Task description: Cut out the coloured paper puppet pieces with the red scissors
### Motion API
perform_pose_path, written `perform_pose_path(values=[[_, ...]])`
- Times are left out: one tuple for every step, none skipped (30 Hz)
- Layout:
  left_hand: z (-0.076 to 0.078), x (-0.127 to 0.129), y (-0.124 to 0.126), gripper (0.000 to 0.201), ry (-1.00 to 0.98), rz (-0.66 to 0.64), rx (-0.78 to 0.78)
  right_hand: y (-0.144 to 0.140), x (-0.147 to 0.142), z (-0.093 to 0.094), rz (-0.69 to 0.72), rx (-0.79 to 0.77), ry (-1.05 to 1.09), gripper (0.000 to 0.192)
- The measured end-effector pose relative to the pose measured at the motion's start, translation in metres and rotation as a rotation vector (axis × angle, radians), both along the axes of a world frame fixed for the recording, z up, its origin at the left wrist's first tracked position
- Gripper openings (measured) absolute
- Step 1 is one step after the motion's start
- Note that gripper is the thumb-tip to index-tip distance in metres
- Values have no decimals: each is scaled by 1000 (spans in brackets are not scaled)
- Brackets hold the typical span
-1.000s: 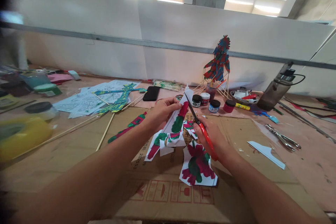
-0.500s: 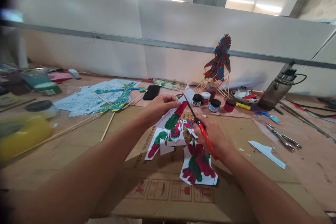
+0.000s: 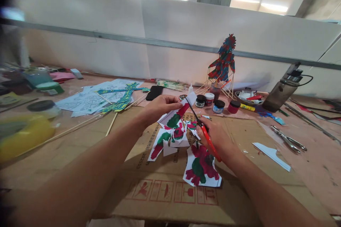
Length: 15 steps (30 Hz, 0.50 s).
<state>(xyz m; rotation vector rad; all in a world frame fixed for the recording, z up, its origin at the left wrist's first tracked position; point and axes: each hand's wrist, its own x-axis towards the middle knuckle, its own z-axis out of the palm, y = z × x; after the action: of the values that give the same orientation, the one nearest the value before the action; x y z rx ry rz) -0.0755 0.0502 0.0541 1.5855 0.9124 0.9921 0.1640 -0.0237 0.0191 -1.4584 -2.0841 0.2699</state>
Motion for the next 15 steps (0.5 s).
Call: perform_pose_path(values=[[0, 0, 0, 25, -8, -10, -14, 0, 0, -1, -7, -12, -8, 32], [-1, 1, -1, 26, -26, -23, -31, 1, 1, -1, -18, -18, -6, 34], [-2, 1, -1, 27, -46, -41, -50, 1, 1, -2, -26, -15, 7, 36], [-3, 2, -1, 29, -65, -60, -69, 2, 1, -3, -30, -7, 28, 38], [-4, 2, -1, 30, -76, -84, -89, 3, 2, -4, -31, 5, 51, 41], [-6, 3, 0, 31, -84, -114, -115, 4, 3, -4, -32, 17, 75, 42], [-8, 3, 0, 32, -93, -148, -149, 5, 3, -4, -38, 25, 98, 42], [-11, 4, 0, 33, -106, -182, -192, 6, 4, -4, -52, 30, 121, 40], [-13, 5, 1, 34, -126, -211, -242, 7, 4, -4, -70, 27, 147, 38], [-15, 5, 1, 35, -161, -229, -295, 8, 5, -3, -90, 12, 184, 36], [-17, 6, 1, 34, -211, -230, -345, 8, 5, -3, -104, -16, 231, 35], [-18, 8, 1, 33, -275, -213, -390, 8, 5, -3, -110, -54, 286, 35], [-19, 10, 0, 30, -350, -186, -430, 8, 5, -4, -108, -95, 346, 35], [-20, 12, 0, 28, -435, -157, -468, 8, 5, -5, -103, -136, 408, 35], [-20, 15, -2, 25, -527, -134, -502, 8, 5, -7, -102, -173, 472, 35]])
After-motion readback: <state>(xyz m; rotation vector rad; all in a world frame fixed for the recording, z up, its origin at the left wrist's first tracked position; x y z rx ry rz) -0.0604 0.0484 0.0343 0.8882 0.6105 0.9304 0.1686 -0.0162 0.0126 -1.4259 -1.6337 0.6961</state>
